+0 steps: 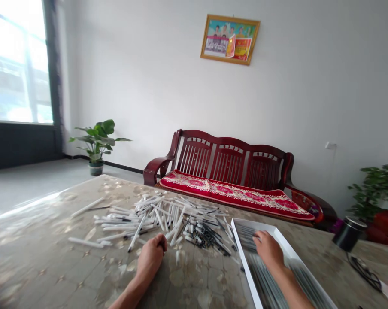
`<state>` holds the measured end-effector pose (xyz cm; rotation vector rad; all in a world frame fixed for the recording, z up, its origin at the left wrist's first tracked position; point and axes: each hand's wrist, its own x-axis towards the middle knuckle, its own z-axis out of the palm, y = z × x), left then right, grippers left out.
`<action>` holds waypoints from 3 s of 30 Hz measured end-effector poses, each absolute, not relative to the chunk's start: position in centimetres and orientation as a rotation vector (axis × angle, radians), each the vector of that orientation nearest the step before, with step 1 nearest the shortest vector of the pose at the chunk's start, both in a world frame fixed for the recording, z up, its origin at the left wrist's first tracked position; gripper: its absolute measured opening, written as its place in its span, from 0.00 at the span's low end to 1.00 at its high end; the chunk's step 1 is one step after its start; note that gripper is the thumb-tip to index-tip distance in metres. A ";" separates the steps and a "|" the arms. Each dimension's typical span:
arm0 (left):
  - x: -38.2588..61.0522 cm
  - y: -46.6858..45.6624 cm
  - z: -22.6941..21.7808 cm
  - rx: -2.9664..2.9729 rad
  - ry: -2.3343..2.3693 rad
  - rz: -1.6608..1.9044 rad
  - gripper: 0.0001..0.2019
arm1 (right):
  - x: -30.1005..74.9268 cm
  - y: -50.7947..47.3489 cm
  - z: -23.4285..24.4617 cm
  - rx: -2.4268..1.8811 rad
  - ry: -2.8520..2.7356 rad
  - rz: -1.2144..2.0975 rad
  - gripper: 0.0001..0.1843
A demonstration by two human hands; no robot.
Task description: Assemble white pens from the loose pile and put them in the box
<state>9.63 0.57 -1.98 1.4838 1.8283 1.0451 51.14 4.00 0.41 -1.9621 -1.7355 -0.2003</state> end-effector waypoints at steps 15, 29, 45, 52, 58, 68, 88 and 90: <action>9.0 0.7 -1.4 1.270 1.909 1.158 0.15 | 23.2 7.1 0.6 -1.532 -2.378 0.022 0.18; 9.2 1.1 -1.9 1.226 1.870 1.205 0.13 | 20.9 7.3 1.9 -1.471 -2.744 -0.185 0.11; 11.9 0.0 -2.1 0.672 0.800 1.171 0.20 | 25.3 0.1 0.6 -0.830 -2.130 -0.102 0.13; 12.0 0.1 -2.4 0.601 0.835 1.152 0.15 | 28.9 -1.3 -1.1 -0.985 -2.109 -0.073 0.18; 12.1 0.2 -2.1 0.468 0.865 1.280 0.07 | 35.9 0.5 -3.5 -1.823 -1.736 -0.280 0.19; 12.0 0.6 -2.3 0.445 0.872 1.362 0.10 | 37.7 1.6 -5.0 -2.039 -1.844 -0.606 0.19; 12.4 0.2 -1.9 0.347 0.872 1.457 0.07 | 36.0 -0.1 -3.0 -1.803 -1.894 -0.490 0.09; 12.4 0.3 -1.9 0.341 0.872 1.478 0.07 | 35.0 -0.4 -3.2 -1.624 -1.941 -0.397 0.09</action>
